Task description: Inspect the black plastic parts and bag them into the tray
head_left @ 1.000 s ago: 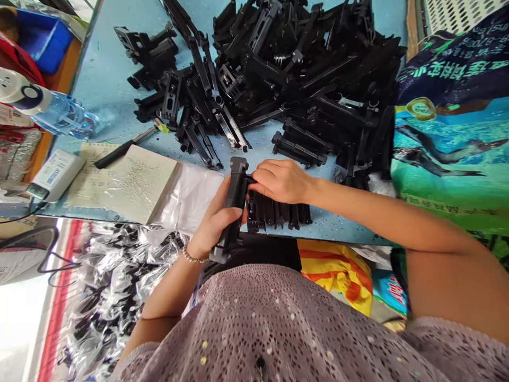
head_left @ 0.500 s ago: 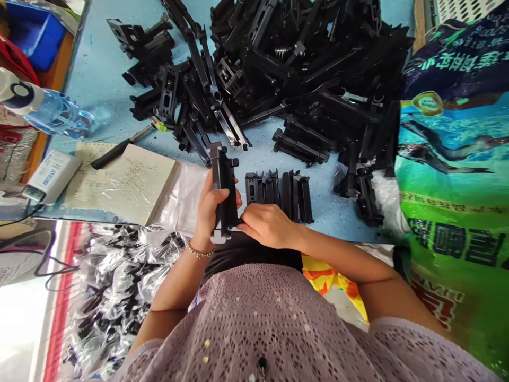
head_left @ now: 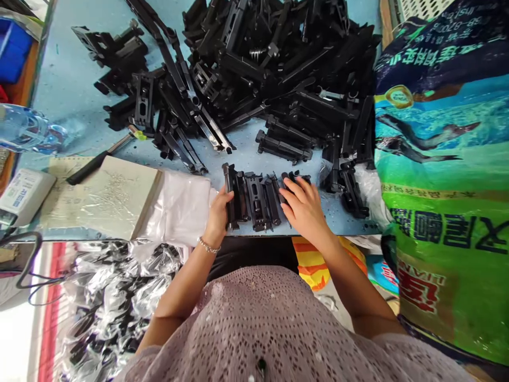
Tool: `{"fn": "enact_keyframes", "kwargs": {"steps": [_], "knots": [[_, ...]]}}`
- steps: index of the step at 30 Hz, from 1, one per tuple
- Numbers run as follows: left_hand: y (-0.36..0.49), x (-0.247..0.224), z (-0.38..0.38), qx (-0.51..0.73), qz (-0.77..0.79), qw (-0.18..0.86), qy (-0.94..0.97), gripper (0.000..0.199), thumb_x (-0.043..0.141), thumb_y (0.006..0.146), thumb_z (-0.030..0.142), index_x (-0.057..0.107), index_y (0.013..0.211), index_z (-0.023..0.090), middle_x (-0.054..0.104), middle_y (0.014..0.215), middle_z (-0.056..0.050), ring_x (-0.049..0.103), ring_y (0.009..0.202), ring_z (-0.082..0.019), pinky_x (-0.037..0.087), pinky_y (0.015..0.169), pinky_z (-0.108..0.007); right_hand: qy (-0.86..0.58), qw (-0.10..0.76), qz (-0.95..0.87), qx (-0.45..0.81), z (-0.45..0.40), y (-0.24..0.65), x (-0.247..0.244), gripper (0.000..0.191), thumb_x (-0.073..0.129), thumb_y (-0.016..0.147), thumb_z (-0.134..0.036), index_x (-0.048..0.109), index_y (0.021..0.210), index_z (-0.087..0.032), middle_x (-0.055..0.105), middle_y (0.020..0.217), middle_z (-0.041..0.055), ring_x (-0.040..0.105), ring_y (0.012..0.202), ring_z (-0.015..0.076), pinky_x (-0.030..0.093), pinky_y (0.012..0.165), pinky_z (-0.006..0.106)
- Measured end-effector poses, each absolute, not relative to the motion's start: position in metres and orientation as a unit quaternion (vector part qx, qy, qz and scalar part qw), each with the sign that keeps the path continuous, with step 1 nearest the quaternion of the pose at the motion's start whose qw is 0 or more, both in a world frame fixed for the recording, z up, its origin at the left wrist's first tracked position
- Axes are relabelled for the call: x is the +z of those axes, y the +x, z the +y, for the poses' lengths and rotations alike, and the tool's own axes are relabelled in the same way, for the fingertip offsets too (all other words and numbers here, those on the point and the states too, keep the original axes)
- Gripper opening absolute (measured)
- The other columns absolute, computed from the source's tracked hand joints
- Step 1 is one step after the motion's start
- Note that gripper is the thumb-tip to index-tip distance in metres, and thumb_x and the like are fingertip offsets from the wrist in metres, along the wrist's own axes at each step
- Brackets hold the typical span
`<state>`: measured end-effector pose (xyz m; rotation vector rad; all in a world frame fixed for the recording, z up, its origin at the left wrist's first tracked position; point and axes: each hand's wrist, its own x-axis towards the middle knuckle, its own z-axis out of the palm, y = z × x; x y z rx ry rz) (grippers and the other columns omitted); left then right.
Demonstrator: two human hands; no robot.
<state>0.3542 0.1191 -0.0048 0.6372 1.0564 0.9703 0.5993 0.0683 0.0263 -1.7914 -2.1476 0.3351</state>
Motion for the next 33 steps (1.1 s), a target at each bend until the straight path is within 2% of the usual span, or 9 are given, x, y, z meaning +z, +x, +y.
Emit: {"fn": "enact_keyframes", "kwargs": {"steps": [5, 8, 11, 15, 17, 20, 25, 29, 33], "knots": [[0.36, 0.021, 0.097, 0.54, 0.446, 0.662, 0.269, 0.04, 0.066, 0.092, 0.041, 0.06, 0.13, 0.029, 0.069, 0.128, -0.006, 0.069, 0.112, -0.021, 0.06, 0.096, -0.036, -0.568, 0.281, -0.68, 0.369, 0.056, 0.559, 0.057, 0.051, 0.061, 0.101, -0.04, 0.054, 0.147, -0.021, 0.069, 0.132, 0.0158, 0.072, 0.107, 0.0268, 0.061, 0.096, 0.048], [0.354, 0.036, 0.08, 0.573, 0.431, 0.617, 0.325, 0.05, 0.068, 0.094, 0.042, 0.05, 0.141, 0.037, 0.063, 0.137, -0.005, 0.065, 0.12, -0.02, 0.058, 0.101, -0.037, -0.515, 0.265, -0.638, 0.507, 0.055, 0.522, 0.061, 0.074, 0.075, 0.089, -0.04, 0.045, 0.154, -0.022, 0.07, 0.133, 0.0147, 0.075, 0.099, 0.0256, 0.063, 0.091, 0.046], [0.327, 0.033, 0.074, 0.54, 0.48, 0.519, 0.456, 0.048, 0.057, 0.101, 0.049, 0.05, 0.145, 0.032, 0.055, 0.147, -0.01, 0.059, 0.129, -0.024, 0.053, 0.108, -0.043, -0.496, 0.301, -0.548, 0.602, 0.063, 0.506, 0.053, 0.053, 0.074, 0.089, -0.037, 0.059, 0.138, -0.024, 0.075, 0.119, 0.0084, 0.076, 0.098, 0.0235, 0.062, 0.092, 0.044], [0.277, 0.012, 0.08, 0.364, 0.66, 0.238, 0.612, 0.036, 0.072, 0.091, 0.046, 0.065, 0.113, 0.019, 0.064, 0.118, -0.015, 0.06, 0.112, -0.03, 0.05, 0.101, -0.05, -0.448, 0.36, -0.395, 0.717, 0.075, 0.511, 0.041, 0.05, 0.081, 0.083, -0.04, 0.063, 0.127, -0.023, 0.077, 0.118, 0.0078, 0.076, 0.101, 0.0218, 0.061, 0.094, 0.041], [0.257, 0.005, 0.086, 0.285, 0.686, 0.192, 0.642, 0.02, 0.069, 0.092, 0.039, 0.066, 0.092, 0.019, 0.066, 0.1, -0.013, 0.061, 0.102, -0.031, 0.048, 0.096, -0.049, -0.428, 0.385, -0.357, 0.735, 0.077, 0.511, 0.039, 0.051, 0.083, 0.082, -0.037, 0.064, 0.127, -0.024, 0.076, 0.121, 0.0077, 0.075, 0.107, 0.0215, 0.057, 0.101, 0.042], [0.237, 0.007, 0.095, 0.275, 0.665, 0.277, 0.637, 0.022, 0.059, 0.096, 0.028, 0.065, 0.076, 0.02, 0.064, 0.085, -0.008, 0.06, 0.084, -0.023, 0.048, 0.082, -0.038, -0.415, 0.404, -0.322, 0.749, 0.078, 0.505, 0.039, 0.05, 0.086, 0.077, -0.037, 0.067, 0.122, -0.024, 0.076, 0.123, 0.0081, 0.074, 0.11, 0.0226, 0.054, 0.106, 0.044], [0.218, 0.021, 0.095, 0.415, 0.63, 0.483, 0.445, 0.028, 0.087, 0.072, 0.034, 0.065, 0.068, 0.017, 0.057, 0.066, 0.001, 0.05, 0.063, -0.012, 0.039, 0.058, -0.025, -0.368, 0.361, -0.252, 0.819, 0.081, 0.483, 0.039, 0.044, 0.081, 0.076, -0.042, 0.071, 0.113, -0.02, 0.075, 0.122, 0.011, 0.074, 0.101, 0.0218, 0.058, 0.09, 0.036], [0.219, 0.024, 0.085, 0.476, 0.592, 0.527, 0.38, 0.031, 0.092, 0.063, 0.028, 0.064, 0.063, 0.015, 0.066, 0.082, -0.004, 0.06, 0.076, -0.013, 0.049, 0.069, -0.026, -0.301, 0.32, -0.186, 0.879, 0.09, 0.451, 0.033, 0.035, 0.078, 0.076, -0.039, 0.074, 0.105, -0.019, 0.077, 0.108, 0.0079, 0.075, 0.093, 0.0199, 0.058, 0.075, 0.027], [0.218, 0.026, 0.076, 0.517, 0.608, 0.465, 0.384, 0.026, 0.086, 0.071, 0.024, 0.061, 0.071, 0.018, 0.07, 0.085, -0.004, 0.065, 0.08, -0.015, 0.053, 0.077, -0.03, -0.304, 0.323, -0.172, 0.879, 0.101, 0.422, 0.016, 0.028, 0.083, 0.072, -0.035, 0.072, 0.093, -0.019, 0.077, 0.091, 0.0044, 0.075, 0.083, 0.0196, 0.058, 0.066, 0.025]]}}
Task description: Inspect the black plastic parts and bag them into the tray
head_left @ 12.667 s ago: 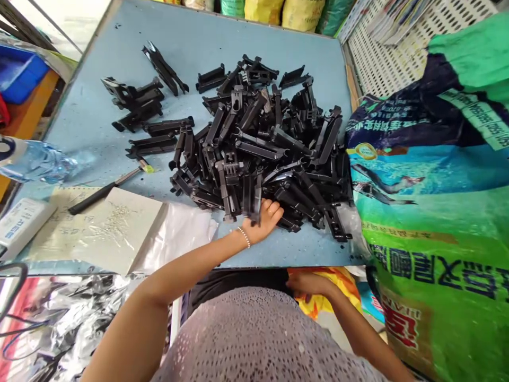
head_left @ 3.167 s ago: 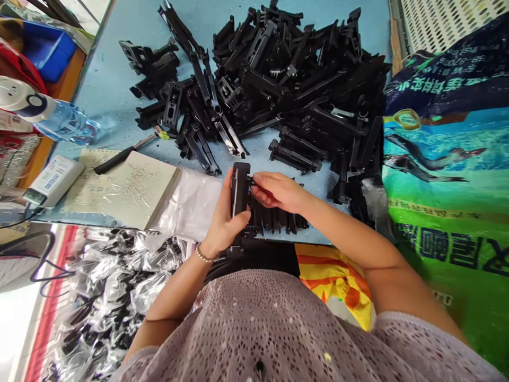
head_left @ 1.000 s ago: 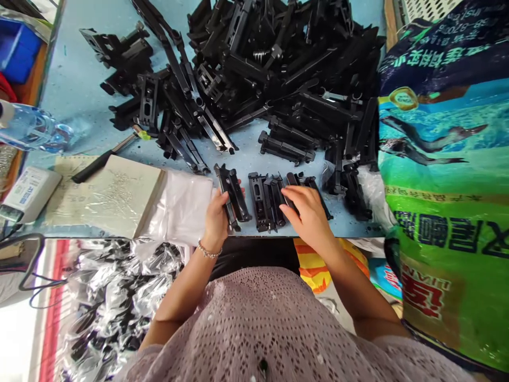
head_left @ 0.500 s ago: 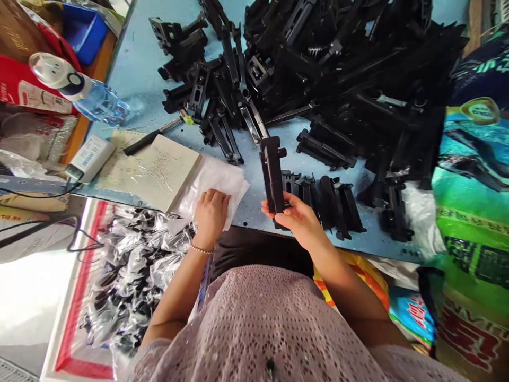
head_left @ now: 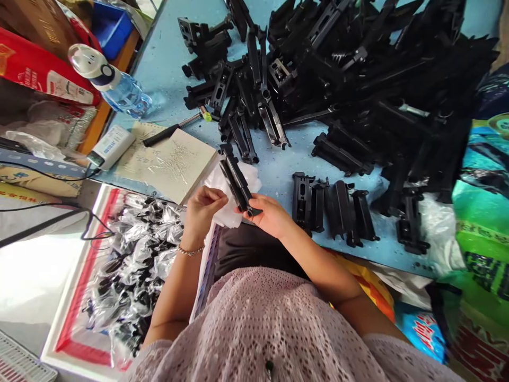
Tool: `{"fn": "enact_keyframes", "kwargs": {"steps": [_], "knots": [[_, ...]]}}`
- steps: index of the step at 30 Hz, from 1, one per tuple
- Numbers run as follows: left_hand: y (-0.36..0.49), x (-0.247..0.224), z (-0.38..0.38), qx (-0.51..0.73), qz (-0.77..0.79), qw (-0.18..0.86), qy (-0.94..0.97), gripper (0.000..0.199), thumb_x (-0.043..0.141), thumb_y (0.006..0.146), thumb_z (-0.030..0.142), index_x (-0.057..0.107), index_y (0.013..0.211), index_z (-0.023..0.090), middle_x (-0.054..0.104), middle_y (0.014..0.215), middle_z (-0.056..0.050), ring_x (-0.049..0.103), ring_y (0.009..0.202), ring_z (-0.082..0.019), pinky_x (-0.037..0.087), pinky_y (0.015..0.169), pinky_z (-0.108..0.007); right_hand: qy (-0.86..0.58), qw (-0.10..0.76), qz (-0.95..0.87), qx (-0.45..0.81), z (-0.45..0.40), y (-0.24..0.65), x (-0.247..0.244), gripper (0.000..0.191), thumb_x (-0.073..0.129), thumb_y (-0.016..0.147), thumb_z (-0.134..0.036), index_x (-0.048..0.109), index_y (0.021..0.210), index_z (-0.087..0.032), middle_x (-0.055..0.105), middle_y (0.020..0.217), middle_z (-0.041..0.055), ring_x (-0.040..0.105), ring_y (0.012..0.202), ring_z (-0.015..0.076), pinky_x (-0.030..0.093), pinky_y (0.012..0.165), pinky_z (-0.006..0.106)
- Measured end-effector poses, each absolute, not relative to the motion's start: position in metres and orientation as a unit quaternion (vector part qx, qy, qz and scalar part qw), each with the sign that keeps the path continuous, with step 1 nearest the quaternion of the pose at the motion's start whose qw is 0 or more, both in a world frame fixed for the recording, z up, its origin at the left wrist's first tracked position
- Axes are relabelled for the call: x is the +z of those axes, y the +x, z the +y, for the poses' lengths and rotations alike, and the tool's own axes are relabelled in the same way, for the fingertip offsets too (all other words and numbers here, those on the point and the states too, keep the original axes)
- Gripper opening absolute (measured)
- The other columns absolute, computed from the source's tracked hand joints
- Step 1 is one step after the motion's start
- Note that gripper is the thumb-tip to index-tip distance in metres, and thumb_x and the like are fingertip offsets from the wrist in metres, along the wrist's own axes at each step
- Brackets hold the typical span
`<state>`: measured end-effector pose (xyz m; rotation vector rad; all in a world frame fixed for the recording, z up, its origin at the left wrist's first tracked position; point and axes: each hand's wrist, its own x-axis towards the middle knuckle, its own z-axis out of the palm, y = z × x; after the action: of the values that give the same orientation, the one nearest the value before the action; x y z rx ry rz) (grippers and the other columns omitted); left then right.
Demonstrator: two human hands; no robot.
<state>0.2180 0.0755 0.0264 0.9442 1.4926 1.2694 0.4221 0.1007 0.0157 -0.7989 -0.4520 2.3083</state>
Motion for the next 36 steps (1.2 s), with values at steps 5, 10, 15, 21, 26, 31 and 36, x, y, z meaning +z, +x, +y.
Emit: {"fn": "enact_keyframes", "kwargs": {"steps": [5, 10, 15, 21, 26, 31, 36], "knots": [[0.197, 0.032, 0.071, 0.356, 0.689, 0.183, 0.605, 0.022, 0.055, 0.086, 0.009, 0.073, 0.085, 0.022, 0.076, 0.111, -0.01, 0.066, 0.103, -0.027, 0.053, 0.092, -0.046, -0.367, 0.349, -0.136, 0.851, 0.096, 0.432, 0.004, 0.025, 0.085, 0.072, -0.034, 0.069, 0.083, -0.019, 0.075, 0.089, 0.0042, 0.076, 0.083, 0.0191, 0.057, 0.064, 0.023], [0.194, 0.04, 0.078, 0.272, 0.661, 0.177, 0.677, 0.041, 0.049, 0.09, 0.007, 0.079, 0.114, 0.022, 0.075, 0.123, -0.012, 0.067, 0.106, -0.027, 0.056, 0.094, -0.044, -0.325, 0.349, -0.193, 0.858, 0.077, 0.451, 0.022, 0.035, 0.082, 0.076, -0.033, 0.074, 0.106, -0.018, 0.078, 0.1, 0.0055, 0.075, 0.091, 0.0168, 0.059, 0.076, 0.022], [0.189, 0.051, 0.085, 0.308, 0.64, 0.241, 0.661, 0.049, 0.057, 0.087, 0.012, 0.071, 0.133, 0.021, 0.067, 0.135, -0.012, 0.07, 0.093, -0.019, 0.059, 0.078, -0.03, -0.211, 0.146, -0.111, 0.96, 0.064, 0.445, 0.016, 0.042, 0.067, 0.083, -0.046, 0.069, 0.106, -0.012, 0.078, 0.092, 0.0113, 0.074, 0.075, 0.018, 0.061, 0.065, 0.026], [0.182, 0.046, 0.066, 0.256, 0.618, 0.108, 0.735, 0.067, 0.051, 0.091, 0.005, 0.051, 0.155, 0.023, 0.058, 0.151, -0.014, 0.064, 0.133, -0.027, 0.055, 0.113, -0.041, -0.179, 0.081, 0.031, 0.98, 0.066, 0.433, -0.004, 0.05, 0.046, 0.095, -0.054, 0.064, 0.111, -0.01, 0.067, 0.071, 0.0037, 0.057, 0.053, 0.0109, 0.049, 0.042, 0.018], [0.214, 0.041, 0.034, 0.271, 0.51, 0.116, 0.808, 0.082, 0.046, 0.093, -0.001, 0.023, 0.168, 0.025, 0.049, 0.16, -0.017, 0.053, 0.146, -0.028, 0.054, 0.117, -0.04, -0.258, 0.173, -0.085, 0.947, 0.077, 0.422, 0.001, 0.046, 0.057, 0.086, -0.058, 0.063, 0.098, -0.015, 0.062, 0.068, 0.0013, 0.052, 0.051, 0.0108, 0.042, 0.04, 0.02], [0.251, 0.044, 0.018, 0.268, 0.399, 0.218, 0.85, 0.079, 0.044, 0.096, 0.001, 0.016, 0.168, 0.019, 0.051, 0.157, -0.021, 0.052, 0.147, -0.028, 0.057, 0.114, -0.042, -0.51, 0.247, -0.467, 0.679, 0.065, 0.432, 0.021, 0.05, 0.077, 0.079, -0.047, 0.058, 0.116, -0.02, 0.069, 0.086, 0.004, 0.067, 0.072, 0.022, 0.057, 0.064, 0.035], [0.236, 0.091, -0.01, 0.304, 0.413, 0.221, 0.83, 0.058, 0.055, 0.1, 0.013, 0.044, 0.156, 0.023, 0.073, 0.125, -0.013, 0.076, 0.11, -0.022, 0.067, 0.092, -0.036, -0.316, 0.176, -0.571, 0.737, 0.051, 0.455, 0.044, 0.078, 0.08, 0.084, -0.035, 0.044, 0.153, -0.026, 0.072, 0.117, 0.0102, 0.072, 0.107, 0.0263, 0.06, 0.094, 0.043]]}}
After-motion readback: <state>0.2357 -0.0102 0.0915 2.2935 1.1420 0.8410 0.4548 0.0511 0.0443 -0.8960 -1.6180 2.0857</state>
